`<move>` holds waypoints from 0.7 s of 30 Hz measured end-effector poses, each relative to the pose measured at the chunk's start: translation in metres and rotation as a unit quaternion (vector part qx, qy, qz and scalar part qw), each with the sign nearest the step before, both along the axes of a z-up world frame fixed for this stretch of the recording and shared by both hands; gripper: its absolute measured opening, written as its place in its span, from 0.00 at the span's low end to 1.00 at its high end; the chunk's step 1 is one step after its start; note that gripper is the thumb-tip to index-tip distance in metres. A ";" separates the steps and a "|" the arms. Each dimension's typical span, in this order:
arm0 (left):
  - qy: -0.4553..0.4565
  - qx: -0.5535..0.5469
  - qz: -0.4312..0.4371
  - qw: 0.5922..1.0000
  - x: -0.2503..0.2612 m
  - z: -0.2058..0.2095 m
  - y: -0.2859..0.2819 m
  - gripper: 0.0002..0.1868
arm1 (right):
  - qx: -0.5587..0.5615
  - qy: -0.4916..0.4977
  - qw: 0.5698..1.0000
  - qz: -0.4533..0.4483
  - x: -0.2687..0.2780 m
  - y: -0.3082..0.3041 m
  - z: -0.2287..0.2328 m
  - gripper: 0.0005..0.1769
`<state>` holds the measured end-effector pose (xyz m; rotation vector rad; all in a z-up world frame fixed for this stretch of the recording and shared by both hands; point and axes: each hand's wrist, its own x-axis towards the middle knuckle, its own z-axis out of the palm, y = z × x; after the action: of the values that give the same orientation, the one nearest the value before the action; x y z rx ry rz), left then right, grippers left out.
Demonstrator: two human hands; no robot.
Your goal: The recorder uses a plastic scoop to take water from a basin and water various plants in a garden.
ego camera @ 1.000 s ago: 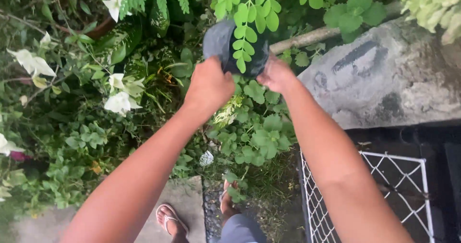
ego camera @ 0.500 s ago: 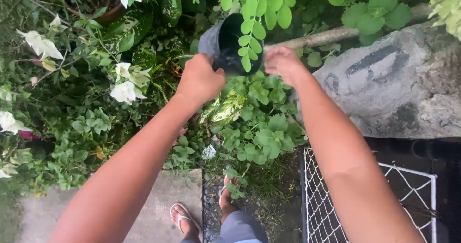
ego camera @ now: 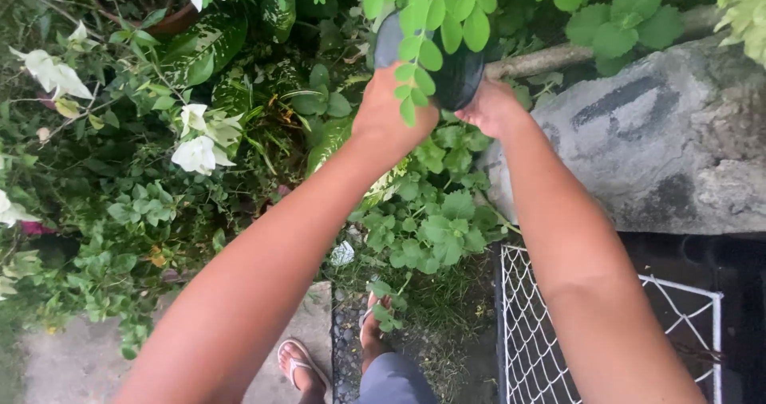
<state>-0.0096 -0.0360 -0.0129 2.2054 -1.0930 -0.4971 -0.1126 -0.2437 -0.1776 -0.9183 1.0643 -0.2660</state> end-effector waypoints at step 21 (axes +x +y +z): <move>0.021 0.092 0.104 0.990 0.043 -0.006 0.021 0.14 | -0.078 0.044 0.992 0.088 0.049 -0.004 -0.041 0.13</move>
<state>0.0336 -0.0146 -0.0192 2.4240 -0.8113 -0.5680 -0.0636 -0.2477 -0.2183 -1.1662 1.0455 -0.1651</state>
